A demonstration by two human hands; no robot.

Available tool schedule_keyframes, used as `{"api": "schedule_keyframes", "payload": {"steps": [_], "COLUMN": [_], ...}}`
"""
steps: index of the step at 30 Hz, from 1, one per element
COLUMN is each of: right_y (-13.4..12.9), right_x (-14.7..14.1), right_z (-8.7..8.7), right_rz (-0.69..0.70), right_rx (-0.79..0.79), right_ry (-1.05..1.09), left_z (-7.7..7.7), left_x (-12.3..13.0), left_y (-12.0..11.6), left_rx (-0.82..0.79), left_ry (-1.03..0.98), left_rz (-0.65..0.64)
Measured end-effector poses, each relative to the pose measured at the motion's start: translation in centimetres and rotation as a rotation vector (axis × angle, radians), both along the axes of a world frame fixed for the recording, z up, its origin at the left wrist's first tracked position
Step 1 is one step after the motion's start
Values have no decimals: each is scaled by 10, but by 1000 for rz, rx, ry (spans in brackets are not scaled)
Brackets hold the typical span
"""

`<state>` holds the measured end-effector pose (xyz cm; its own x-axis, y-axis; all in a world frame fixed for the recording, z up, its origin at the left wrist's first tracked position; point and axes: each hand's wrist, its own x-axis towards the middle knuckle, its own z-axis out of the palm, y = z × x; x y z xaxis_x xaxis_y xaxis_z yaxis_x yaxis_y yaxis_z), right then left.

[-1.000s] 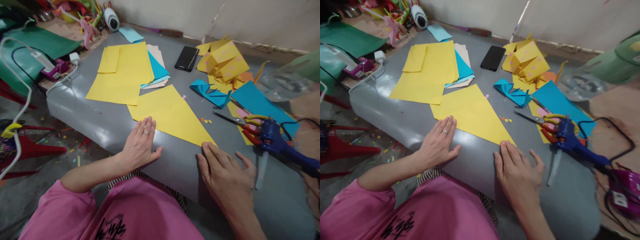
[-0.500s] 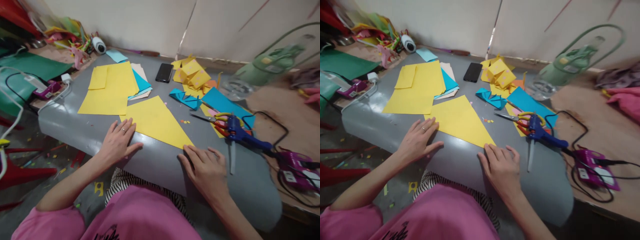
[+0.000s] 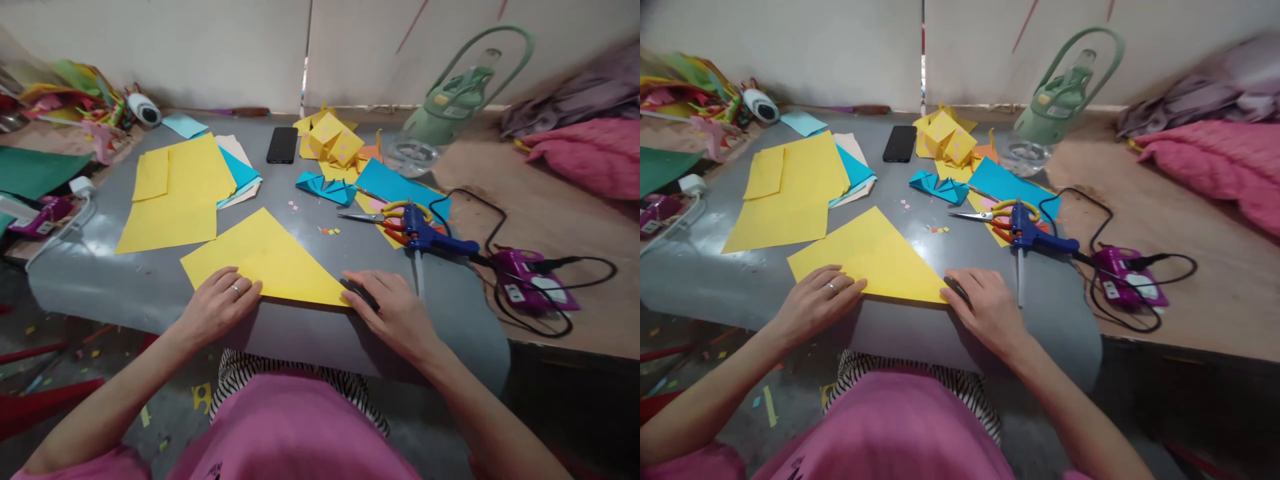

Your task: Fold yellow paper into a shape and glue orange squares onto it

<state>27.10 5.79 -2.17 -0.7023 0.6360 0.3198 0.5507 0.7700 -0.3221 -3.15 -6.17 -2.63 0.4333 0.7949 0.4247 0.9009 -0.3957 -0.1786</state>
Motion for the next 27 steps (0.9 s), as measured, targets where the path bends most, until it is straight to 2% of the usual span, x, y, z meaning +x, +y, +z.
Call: {"api": "schedule_keyframes", "payload": {"steps": [2,3,5,7,9,11,14,16,18,21,24,27], "right_y": [10,17,32,46,57,59,49,41,38,43,55,62], "right_x": [-2,-4,-8,-14,-22,-33,-46,-52,-53,-47,-41,-40], "right_z": [4,6,12,20,32,44,55,53,45,28,16,8], "right_rz": [-23,-32,-27,16,81,168,290,276,197,85,106,161], "right_rx": [-159,-252,-412,-477,-481,-546,-807,-933,-962,-803,-369,81], "right_ry": [84,146,303,435,498,514,530,531,516,438,241,-2], "left_z": [9,16,36,60,80,91,89,78,64,41,21,11], "left_x": [0,-1,-4,-8,-12,-15,-18,-19,-21,-27,-31,-30], "left_y": [3,5,12,24,39,55,73,80,83,87,93,100], "left_rx": [40,46,51,24,-30,-131,-191,-230,-309,-572,-850,-953], "left_ry": [-94,-185,-439,-775,-1138,-1404,-1599,-1638,-1655,-1669,-1638,-1461], "left_rz": [35,94,264,414,436,363,323,341,365,404,440,406]}}
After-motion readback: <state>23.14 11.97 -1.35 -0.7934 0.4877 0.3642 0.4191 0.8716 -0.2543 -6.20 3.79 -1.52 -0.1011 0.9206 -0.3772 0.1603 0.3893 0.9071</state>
